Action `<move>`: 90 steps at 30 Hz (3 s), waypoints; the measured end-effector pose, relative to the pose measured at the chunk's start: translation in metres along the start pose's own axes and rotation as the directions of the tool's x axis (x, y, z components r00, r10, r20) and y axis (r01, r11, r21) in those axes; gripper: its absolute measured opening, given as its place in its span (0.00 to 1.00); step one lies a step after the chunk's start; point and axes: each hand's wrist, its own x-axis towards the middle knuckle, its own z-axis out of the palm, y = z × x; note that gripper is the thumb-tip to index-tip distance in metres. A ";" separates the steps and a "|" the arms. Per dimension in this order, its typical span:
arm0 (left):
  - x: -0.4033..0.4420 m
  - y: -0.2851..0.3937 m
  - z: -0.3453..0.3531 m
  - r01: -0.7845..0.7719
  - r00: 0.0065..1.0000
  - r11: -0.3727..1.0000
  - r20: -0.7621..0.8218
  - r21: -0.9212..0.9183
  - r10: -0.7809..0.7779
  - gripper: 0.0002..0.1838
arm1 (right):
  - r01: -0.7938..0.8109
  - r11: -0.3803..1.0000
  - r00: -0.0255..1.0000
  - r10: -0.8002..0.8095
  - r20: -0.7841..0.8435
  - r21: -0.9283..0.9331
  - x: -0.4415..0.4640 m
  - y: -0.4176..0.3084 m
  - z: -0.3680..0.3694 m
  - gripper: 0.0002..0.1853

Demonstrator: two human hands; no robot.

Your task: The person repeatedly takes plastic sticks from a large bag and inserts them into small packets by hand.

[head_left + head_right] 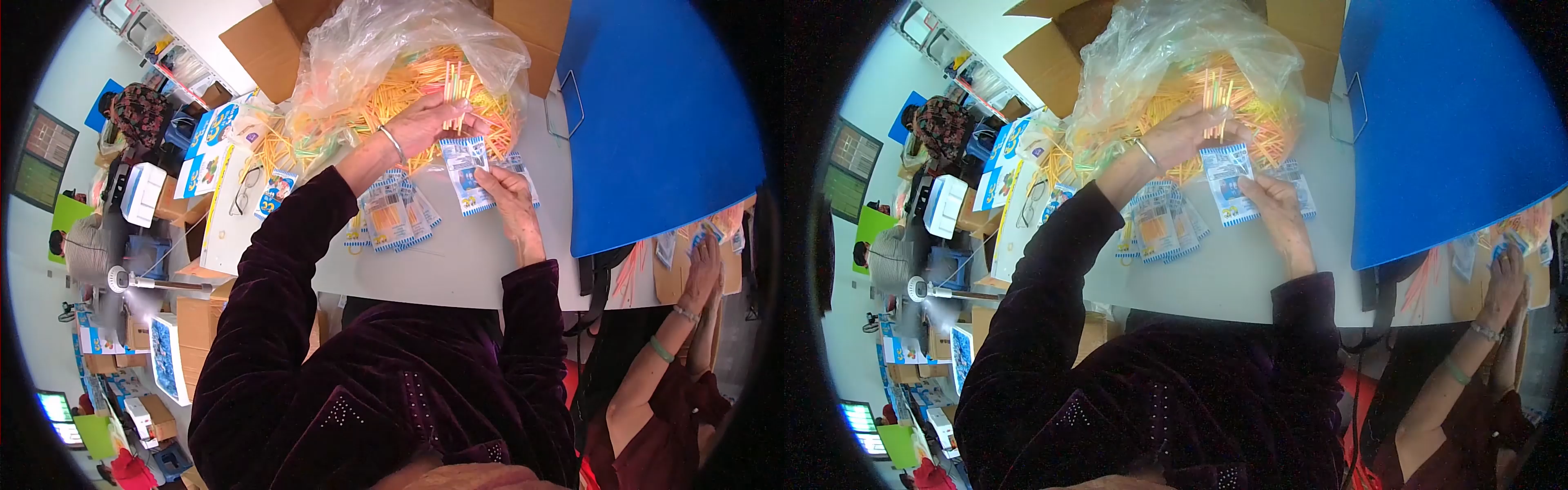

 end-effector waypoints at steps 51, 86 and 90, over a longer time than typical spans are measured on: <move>-0.050 0.000 0.026 -0.048 0.998 0.992 -0.039 0.113 0.053 0.19 | -0.011 0.993 0.987 0.029 0.161 -0.115 -0.010 -0.001 -0.011 0.11; -0.022 0.000 -0.028 -0.257 0.966 0.703 0.188 0.663 0.175 0.21 | 0.165 0.977 0.985 -0.158 0.062 -0.134 0.026 -0.017 0.015 0.16; -0.018 0.008 -0.026 -0.114 0.993 0.820 0.036 0.561 0.113 0.16 | 0.170 0.970 0.985 -0.167 0.032 -0.172 0.029 -0.010 0.008 0.16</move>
